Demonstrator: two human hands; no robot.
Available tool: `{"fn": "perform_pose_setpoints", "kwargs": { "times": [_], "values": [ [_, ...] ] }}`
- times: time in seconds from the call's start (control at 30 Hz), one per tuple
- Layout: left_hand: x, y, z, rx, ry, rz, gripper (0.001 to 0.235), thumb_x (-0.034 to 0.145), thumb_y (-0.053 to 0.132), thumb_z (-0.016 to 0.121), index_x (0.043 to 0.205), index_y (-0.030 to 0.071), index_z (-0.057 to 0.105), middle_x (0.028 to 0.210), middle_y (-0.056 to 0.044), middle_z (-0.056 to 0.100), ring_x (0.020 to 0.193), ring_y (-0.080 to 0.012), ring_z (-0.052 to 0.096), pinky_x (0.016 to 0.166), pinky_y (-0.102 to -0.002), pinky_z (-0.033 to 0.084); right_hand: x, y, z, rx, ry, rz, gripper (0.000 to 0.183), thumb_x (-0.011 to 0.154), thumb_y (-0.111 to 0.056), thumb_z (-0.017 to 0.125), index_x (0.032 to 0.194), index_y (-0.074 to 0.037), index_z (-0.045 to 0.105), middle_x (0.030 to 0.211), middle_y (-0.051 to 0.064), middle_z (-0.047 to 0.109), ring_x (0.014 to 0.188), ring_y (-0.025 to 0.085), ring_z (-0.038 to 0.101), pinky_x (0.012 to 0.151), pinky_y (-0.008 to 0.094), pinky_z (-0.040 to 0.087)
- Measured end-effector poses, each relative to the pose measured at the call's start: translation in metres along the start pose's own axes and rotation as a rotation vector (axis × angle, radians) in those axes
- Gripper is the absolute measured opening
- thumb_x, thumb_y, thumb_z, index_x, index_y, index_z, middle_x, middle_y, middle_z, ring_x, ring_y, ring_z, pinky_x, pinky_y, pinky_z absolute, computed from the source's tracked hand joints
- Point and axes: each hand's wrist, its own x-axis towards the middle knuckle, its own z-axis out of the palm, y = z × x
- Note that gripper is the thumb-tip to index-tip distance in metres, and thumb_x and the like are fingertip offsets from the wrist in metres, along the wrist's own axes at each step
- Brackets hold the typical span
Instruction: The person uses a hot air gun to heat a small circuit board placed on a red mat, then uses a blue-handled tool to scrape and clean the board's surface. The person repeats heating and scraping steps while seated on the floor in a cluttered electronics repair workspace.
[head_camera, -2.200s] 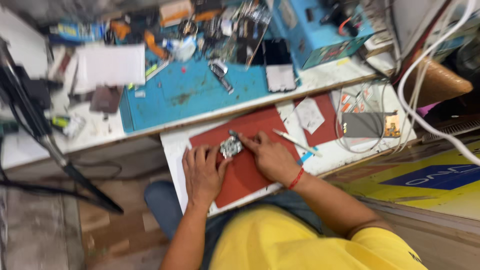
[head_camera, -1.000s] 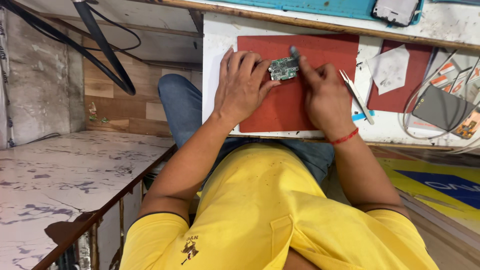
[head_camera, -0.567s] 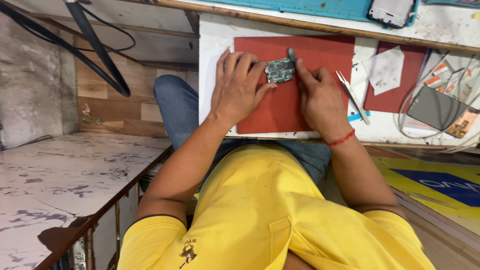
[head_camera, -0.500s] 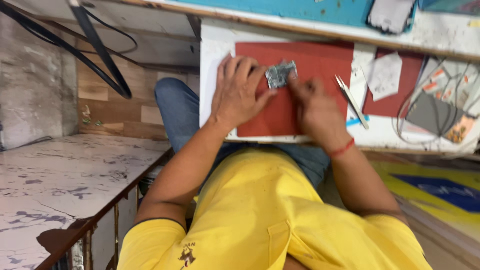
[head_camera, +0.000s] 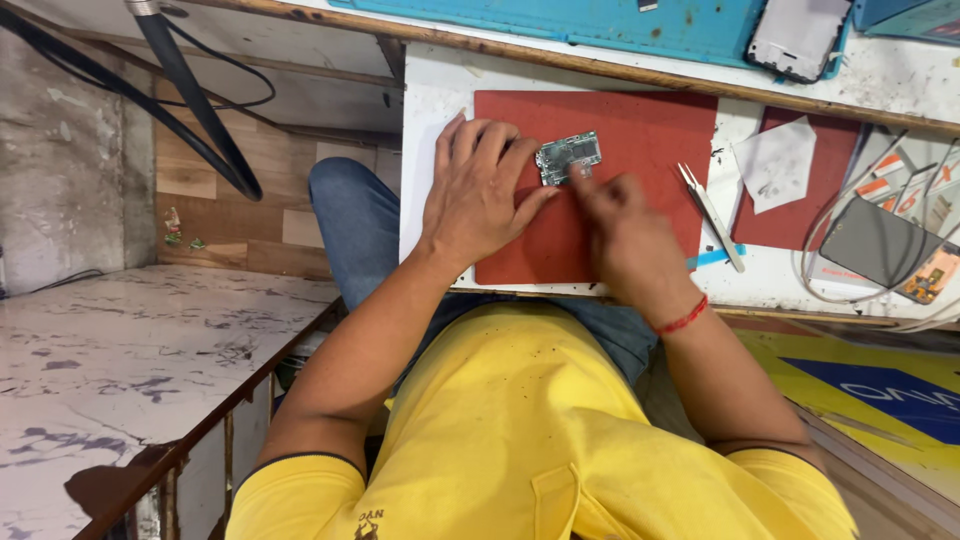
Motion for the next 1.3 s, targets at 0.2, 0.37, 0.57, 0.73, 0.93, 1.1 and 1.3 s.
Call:
{"fn": "perform_pose_setpoints", "kwargs": {
  "times": [0.2, 0.37, 0.57, 0.73, 0.93, 1.1, 1.3],
  "values": [
    [0.004, 0.004, 0.001, -0.066, -0.008, -0.016, 0.055, 0.082, 0.045, 0.084, 0.121, 0.008, 0.069, 0.11, -0.007, 0.057, 0.113, -0.0296, 0.051, 0.115, -0.057, 0.03, -0.018, 0.002, -0.003, 0.012, 0.024, 0.021, 0.063, 0.09, 0.005, 0.055, 0.151, -0.01, 0.051, 0.112, 0.024, 0.06, 0.085, 0.046, 0.065, 0.072, 0.053, 0.054],
    [0.001, 0.003, 0.0, -0.01, 0.045, 0.012, 0.05, 0.085, 0.043, 0.084, 0.12, 0.011, 0.07, 0.111, -0.005, 0.058, 0.117, -0.028, 0.052, 0.115, -0.056, 0.03, -0.007, -0.002, -0.004, -0.051, -0.073, 0.076, 0.068, 0.088, 0.004, 0.053, 0.154, -0.011, 0.047, 0.118, 0.026, 0.059, 0.088, 0.048, 0.065, 0.075, 0.054, 0.054],
    [0.003, 0.004, -0.004, -0.054, 0.048, -0.001, 0.05, 0.082, 0.041, 0.084, 0.119, 0.011, 0.071, 0.11, -0.006, 0.059, 0.114, -0.0279, 0.052, 0.116, -0.056, 0.031, -0.002, -0.003, -0.007, -0.152, -0.144, 0.065, 0.074, 0.083, 0.004, 0.05, 0.156, -0.007, 0.041, 0.119, 0.029, 0.056, 0.086, 0.049, 0.065, 0.073, 0.054, 0.055],
    [-0.006, 0.006, 0.0, -0.034, 0.031, 0.022, 0.047, 0.084, 0.038, 0.084, 0.121, 0.011, 0.071, 0.11, -0.006, 0.058, 0.115, -0.0287, 0.053, 0.116, -0.055, 0.031, -0.009, -0.003, 0.001, -0.124, -0.119, 0.129, 0.071, 0.087, 0.004, 0.047, 0.157, -0.005, 0.04, 0.12, 0.026, 0.058, 0.09, 0.049, 0.064, 0.077, 0.055, 0.055],
    [-0.001, 0.002, -0.004, -0.056, 0.057, 0.006, 0.047, 0.084, 0.038, 0.084, 0.12, 0.011, 0.071, 0.109, -0.007, 0.059, 0.114, -0.0294, 0.053, 0.115, -0.055, 0.032, -0.001, 0.0, 0.003, -0.1, -0.046, 0.052, 0.066, 0.087, -0.002, 0.054, 0.152, -0.005, 0.045, 0.115, 0.029, 0.058, 0.089, 0.05, 0.064, 0.075, 0.055, 0.054],
    [0.004, 0.007, -0.007, -0.031, 0.056, 0.028, 0.047, 0.083, 0.038, 0.084, 0.118, 0.009, 0.072, 0.109, -0.007, 0.058, 0.114, -0.0295, 0.053, 0.115, -0.056, 0.032, -0.006, -0.004, -0.001, -0.093, -0.079, 0.108, 0.067, 0.089, 0.001, 0.051, 0.155, -0.006, 0.043, 0.118, 0.029, 0.058, 0.091, 0.05, 0.064, 0.077, 0.056, 0.054],
    [-0.002, 0.008, 0.0, -0.006, 0.055, 0.034, 0.046, 0.086, 0.038, 0.084, 0.119, 0.009, 0.071, 0.113, -0.008, 0.058, 0.115, -0.0302, 0.053, 0.115, -0.056, 0.034, -0.008, -0.004, 0.005, -0.031, -0.071, 0.133, 0.064, 0.091, 0.001, 0.05, 0.155, -0.008, 0.045, 0.118, 0.027, 0.059, 0.09, 0.05, 0.064, 0.079, 0.056, 0.054]
  ]
}}
